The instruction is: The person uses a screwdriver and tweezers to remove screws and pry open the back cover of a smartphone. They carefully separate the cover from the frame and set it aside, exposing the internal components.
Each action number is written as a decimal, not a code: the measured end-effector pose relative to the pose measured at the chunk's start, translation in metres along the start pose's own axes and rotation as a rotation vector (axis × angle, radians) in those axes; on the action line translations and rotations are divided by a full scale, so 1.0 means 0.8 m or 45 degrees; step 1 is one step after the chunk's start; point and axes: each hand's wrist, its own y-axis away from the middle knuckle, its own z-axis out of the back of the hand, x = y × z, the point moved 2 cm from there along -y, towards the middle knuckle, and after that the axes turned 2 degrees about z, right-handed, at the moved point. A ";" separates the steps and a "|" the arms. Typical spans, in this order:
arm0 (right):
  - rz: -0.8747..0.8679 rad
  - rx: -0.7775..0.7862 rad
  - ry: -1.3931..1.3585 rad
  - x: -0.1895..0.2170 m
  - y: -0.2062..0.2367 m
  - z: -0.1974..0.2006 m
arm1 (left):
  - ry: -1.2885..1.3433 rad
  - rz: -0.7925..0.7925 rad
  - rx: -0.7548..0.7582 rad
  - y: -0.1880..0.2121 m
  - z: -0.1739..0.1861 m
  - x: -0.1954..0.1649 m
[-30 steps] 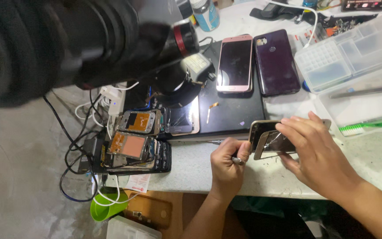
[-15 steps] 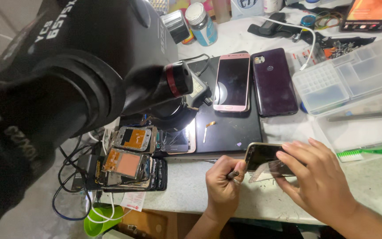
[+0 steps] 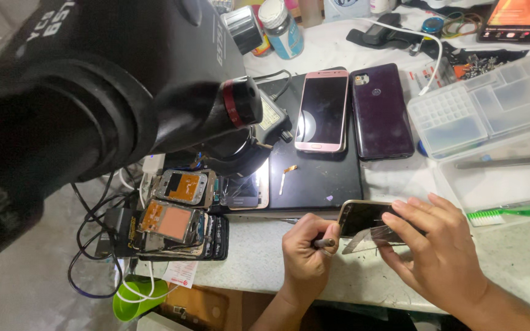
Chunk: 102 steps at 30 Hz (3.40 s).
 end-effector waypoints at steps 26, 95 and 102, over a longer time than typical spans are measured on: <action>0.162 0.006 0.069 0.000 0.009 -0.004 | 0.471 -0.354 -0.278 0.019 0.031 -0.012; 0.108 0.214 -0.003 -0.012 -0.028 0.004 | 0.318 -0.307 -0.109 -0.013 0.001 0.023; 0.109 0.233 0.000 -0.014 -0.029 0.004 | -0.270 -0.657 -0.167 -0.011 -0.007 0.004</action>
